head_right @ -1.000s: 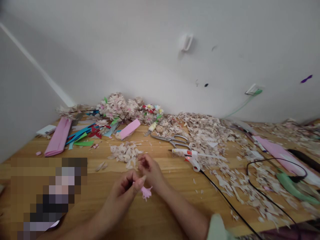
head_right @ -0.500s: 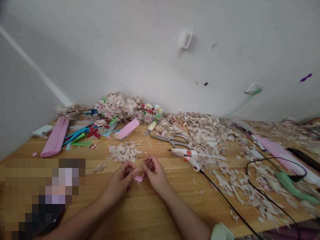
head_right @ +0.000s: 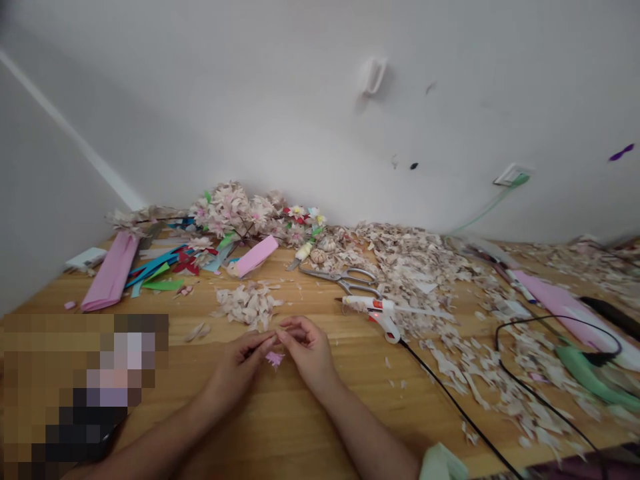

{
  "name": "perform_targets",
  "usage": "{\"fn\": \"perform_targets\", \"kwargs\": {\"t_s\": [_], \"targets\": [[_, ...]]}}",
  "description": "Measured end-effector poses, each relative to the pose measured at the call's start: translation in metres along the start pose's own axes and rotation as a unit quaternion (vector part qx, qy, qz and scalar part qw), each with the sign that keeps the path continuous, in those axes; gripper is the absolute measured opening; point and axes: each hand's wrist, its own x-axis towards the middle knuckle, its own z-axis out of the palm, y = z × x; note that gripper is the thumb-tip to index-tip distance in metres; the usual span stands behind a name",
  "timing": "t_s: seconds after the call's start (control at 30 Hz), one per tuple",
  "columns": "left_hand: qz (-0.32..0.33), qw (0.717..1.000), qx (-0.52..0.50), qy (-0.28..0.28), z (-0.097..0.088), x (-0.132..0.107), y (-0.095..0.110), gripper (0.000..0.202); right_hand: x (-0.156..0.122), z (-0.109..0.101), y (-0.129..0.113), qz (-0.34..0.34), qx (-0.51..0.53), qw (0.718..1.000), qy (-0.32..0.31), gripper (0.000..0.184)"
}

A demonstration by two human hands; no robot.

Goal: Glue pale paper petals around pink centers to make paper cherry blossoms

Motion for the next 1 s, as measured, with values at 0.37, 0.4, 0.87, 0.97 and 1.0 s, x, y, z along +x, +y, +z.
{"fn": "perform_targets", "kwargs": {"t_s": [0.37, 0.4, 0.87, 0.97, 1.0], "targets": [[-0.071, 0.993, -0.027, 0.089, 0.003, 0.003, 0.000, 0.016, -0.005, -0.002, 0.001, -0.043, -0.051, 0.998, 0.019, 0.023], [-0.074, 0.993, -0.027, 0.092, 0.004, 0.003, 0.000, 0.017, -0.005, -0.002, 0.001, -0.048, -0.056, 0.997, 0.020, 0.022], [-0.011, 0.995, 0.101, 0.002, 0.004, -0.005, -0.006, 0.021, -0.003, -0.010, 0.003, -0.192, -0.229, 0.953, 0.051, 0.007], [0.023, 0.989, 0.143, -0.010, 0.002, -0.007, -0.003, 0.021, -0.002, -0.011, 0.004, -0.185, -0.235, 0.953, 0.045, 0.006], [0.033, 0.988, 0.151, -0.008, 0.001, -0.007, -0.002, 0.019, -0.002, -0.011, 0.005, -0.186, -0.237, 0.953, 0.040, 0.005]]}}
